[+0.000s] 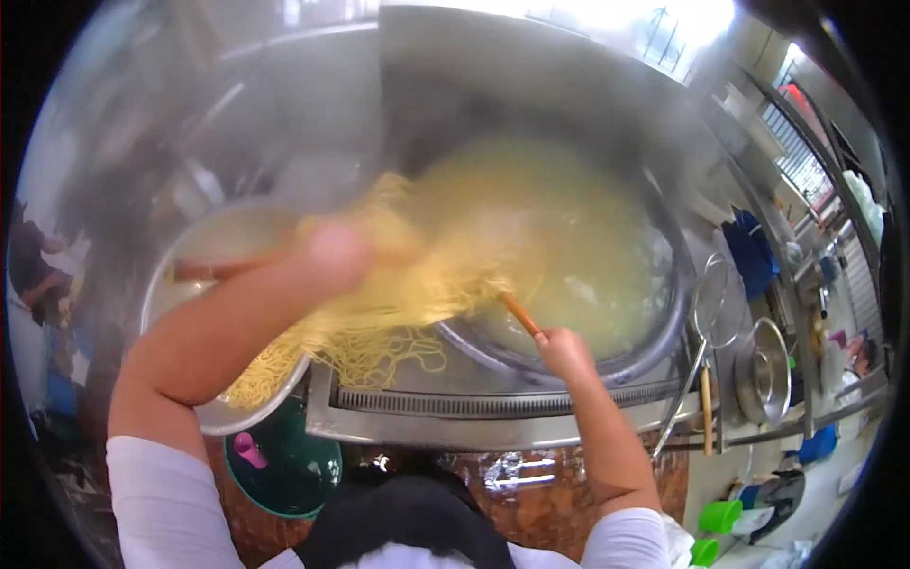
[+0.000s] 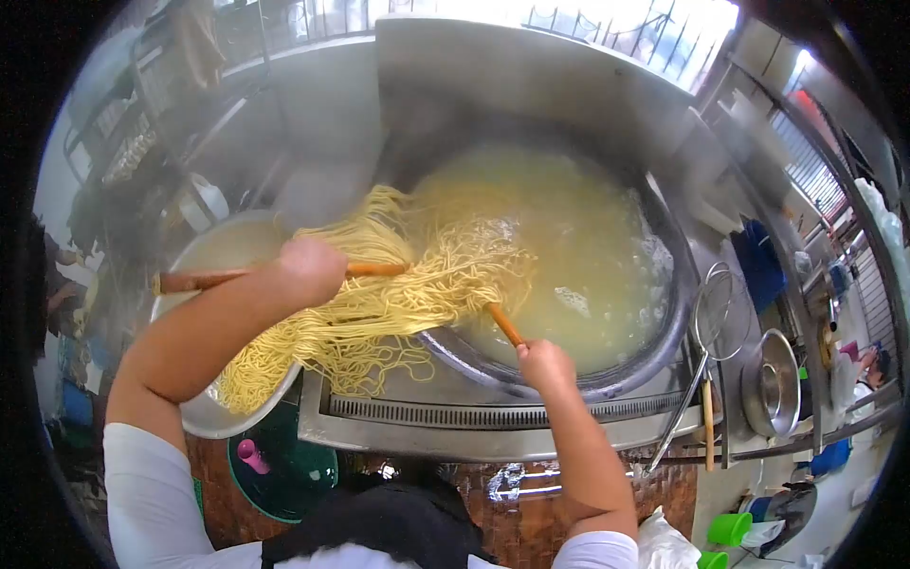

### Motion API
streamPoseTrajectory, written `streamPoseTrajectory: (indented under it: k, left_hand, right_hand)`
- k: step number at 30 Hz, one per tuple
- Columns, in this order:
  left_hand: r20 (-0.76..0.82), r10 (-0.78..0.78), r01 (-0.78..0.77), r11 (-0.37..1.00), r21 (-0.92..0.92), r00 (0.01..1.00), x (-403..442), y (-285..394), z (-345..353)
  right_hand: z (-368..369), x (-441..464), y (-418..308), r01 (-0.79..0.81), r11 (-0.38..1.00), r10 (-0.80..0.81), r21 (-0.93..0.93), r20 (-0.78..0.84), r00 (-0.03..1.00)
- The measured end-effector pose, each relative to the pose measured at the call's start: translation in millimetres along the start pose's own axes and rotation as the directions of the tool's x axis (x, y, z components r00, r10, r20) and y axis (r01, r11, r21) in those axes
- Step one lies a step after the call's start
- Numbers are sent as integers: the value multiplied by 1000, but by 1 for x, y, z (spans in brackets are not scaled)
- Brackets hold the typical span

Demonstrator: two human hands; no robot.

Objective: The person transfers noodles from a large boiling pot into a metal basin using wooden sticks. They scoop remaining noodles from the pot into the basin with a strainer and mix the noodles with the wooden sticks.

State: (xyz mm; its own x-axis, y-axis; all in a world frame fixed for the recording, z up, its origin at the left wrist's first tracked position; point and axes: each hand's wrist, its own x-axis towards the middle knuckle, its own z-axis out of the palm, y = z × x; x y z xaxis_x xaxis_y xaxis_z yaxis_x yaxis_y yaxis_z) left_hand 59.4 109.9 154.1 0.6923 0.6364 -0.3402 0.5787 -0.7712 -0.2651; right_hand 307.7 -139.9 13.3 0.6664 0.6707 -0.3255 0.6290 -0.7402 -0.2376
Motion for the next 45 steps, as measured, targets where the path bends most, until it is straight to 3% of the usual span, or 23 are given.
streamPoseTrajectory:
  k: [1,3,6,8,10,11,13,14,16,20,22,23,25,27,29,31,33,35,39,41,43,45]
  left_hand:
    - [5,0,0,1000,4,1000,5,-3,19]
    - [-88,29,-57,939,-338,996,15,-14,62]
    - [-20,134,-131,908,-398,991,7,-15,98]
    - [188,72,99,645,-758,979,0,-13,144]
    - [310,70,296,156,-942,948,-32,13,161]
    - [299,75,285,154,-946,951,-43,28,173]
    - [260,71,268,-177,-947,963,-52,42,192]
    - [246,73,256,-176,-951,966,-54,36,197]
    - [138,37,142,-355,-924,990,-71,27,205]
    - [95,-55,59,-459,-886,994,-124,-27,205]
    - [-23,-146,-98,-532,-841,989,-157,-54,205]
    - [-3,-171,-97,-548,-831,985,-173,-68,211]
    - [60,-278,-103,-537,-838,959,-203,-95,225]
    - [93,-372,-144,-561,-815,923,-232,-117,245]
    - [193,-489,-35,-419,-907,851,-259,-148,271]
    - [29,-608,76,52,-996,793,-286,-185,313]
    - [-34,-558,336,547,-767,829,-343,-216,305]
    - [183,-574,563,604,-564,798,-399,-220,262]
    - [180,-699,700,591,-400,693,-482,-238,241]
    - [166,-733,712,539,-450,660,-506,-245,234]
    - [80,-756,682,532,-502,650,-511,-243,222]
    - [-6,-774,646,534,-545,634,-499,-245,214]
  right_hand:
    - [12,4,4,32,994,-30,107,-17,999]
    - [25,-3,7,67,974,-59,215,-42,997]
    - [42,-18,19,63,889,-63,453,-15,998]
    - [30,-39,13,46,853,-56,520,5,998]
    - [21,-61,6,28,814,-51,580,23,998]
    - [16,-68,0,34,796,-57,604,20,998]
    - [3,-86,-20,51,773,-62,632,-4,998]
    - [-9,-98,-33,58,769,-71,636,-5,997]
    - [-32,-120,-60,93,777,-114,622,-7,993]
    - [-85,-133,-130,305,878,-270,370,-143,952]
    - [-119,-156,-189,365,909,-334,202,-171,927]
    - [-131,-166,-218,403,903,-379,150,-167,910]
    - [-138,-174,-269,460,883,-446,91,-141,884]
    - [-131,-176,-311,589,805,-593,-74,-119,796]
    - [-94,-151,-344,646,755,-655,-110,-134,743]
    - [-48,-141,-385,647,662,-703,-379,-14,711]
    - [-11,-149,-399,647,602,-699,-468,83,710]
    - [15,-143,-394,645,598,-678,-476,128,723]
    - [-2,-126,-366,675,569,-647,-470,251,720]
    - [-40,-127,-329,756,562,-747,-335,188,638]
    - [-98,-170,-309,590,769,-520,-244,297,801]
    - [-126,-169,-261,519,851,-476,-81,302,826]
